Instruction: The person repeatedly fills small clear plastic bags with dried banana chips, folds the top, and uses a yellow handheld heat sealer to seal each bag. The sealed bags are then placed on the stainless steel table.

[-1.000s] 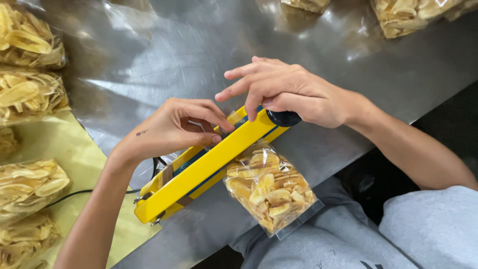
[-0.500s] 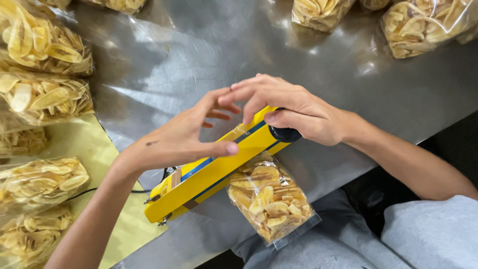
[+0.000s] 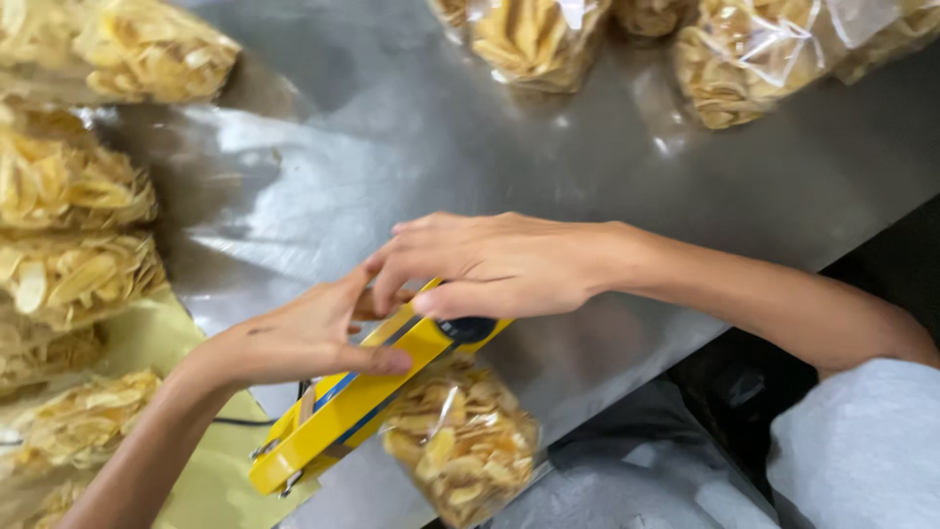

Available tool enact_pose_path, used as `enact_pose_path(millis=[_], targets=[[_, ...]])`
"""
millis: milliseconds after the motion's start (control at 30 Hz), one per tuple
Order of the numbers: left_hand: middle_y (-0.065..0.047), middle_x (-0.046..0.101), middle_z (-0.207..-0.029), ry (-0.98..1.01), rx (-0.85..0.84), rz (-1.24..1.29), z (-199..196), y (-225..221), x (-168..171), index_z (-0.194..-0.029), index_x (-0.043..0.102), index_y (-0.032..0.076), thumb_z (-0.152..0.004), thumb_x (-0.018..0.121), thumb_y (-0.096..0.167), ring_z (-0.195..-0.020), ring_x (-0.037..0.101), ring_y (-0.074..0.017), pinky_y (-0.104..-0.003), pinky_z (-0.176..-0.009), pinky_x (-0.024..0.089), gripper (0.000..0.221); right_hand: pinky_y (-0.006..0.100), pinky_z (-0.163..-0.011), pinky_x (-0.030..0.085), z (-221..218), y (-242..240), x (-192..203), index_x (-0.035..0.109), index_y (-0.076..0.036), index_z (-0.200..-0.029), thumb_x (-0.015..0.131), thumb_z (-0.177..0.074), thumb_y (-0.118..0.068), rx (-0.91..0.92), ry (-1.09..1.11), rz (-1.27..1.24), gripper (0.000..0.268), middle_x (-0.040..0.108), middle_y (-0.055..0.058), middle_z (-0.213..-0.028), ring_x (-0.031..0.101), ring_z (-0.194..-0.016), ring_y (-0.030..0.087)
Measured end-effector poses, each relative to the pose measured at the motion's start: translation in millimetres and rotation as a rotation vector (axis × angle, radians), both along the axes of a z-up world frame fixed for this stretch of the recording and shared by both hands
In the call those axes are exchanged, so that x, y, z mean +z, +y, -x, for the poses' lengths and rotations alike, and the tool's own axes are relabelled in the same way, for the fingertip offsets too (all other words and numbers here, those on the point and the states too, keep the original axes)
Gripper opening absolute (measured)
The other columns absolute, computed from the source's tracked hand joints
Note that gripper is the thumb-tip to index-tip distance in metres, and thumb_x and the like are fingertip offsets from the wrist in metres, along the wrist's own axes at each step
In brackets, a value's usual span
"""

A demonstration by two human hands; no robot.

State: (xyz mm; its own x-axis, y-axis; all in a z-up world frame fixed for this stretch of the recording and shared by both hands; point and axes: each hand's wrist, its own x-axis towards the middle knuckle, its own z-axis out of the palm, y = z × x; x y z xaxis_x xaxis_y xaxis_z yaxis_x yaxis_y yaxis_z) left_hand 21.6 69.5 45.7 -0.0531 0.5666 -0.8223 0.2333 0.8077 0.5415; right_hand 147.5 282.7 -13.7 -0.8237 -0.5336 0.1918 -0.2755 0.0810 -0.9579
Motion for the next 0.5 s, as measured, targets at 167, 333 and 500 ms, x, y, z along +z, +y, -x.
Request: enact_pose_path(millis=[167, 333, 500], targets=[[-0.010, 0.050, -0.145, 0.080, -0.057, 0.096, 2.0, 2.5, -2.4, -0.160, 0.027, 0.018, -0.063, 0.080, 0.056, -0.136, 0.048, -0.0254, -0.041, -0.113, 0.039, 0.117, 0.069, -0.115, 0.017, 5.7, 0.8, -13.0, 0.062, -0.022, -0.129, 0.036, -0.106, -0.039, 0.017, 0.149, -0.119, 0.039, 0.051, 0.008, -0.151, 0.031, -0.150, 0.038], [-0.009, 0.056, -0.138, 0.124, -0.108, 0.150, 3.1, 3.2, -4.2, -0.155, 0.038, 0.017, -0.061, 0.079, 0.064, -0.130, 0.053, -0.0244, -0.040, -0.110, 0.042, 0.113, 0.076, -0.113, 0.015, 2.9, -0.2, -18.6, 0.062, -0.024, -0.129, 0.035, -0.107, -0.041, -0.024, 0.209, -0.107, 0.040, 0.052, 0.005, -0.148, 0.031, -0.149, 0.040], [-0.011, 0.061, -0.134, 0.124, -0.089, 0.162, 5.2, -3.7, -7.0, -0.155, 0.036, 0.015, -0.061, 0.079, 0.061, -0.127, 0.056, -0.0258, -0.040, -0.109, 0.043, 0.113, 0.072, -0.109, 0.024, 3.1, -2.2, -19.3, 0.063, -0.022, -0.130, 0.035, -0.107, -0.039, -0.055, 0.240, -0.091, 0.040, 0.053, 0.006, -0.147, 0.035, -0.146, 0.039]])
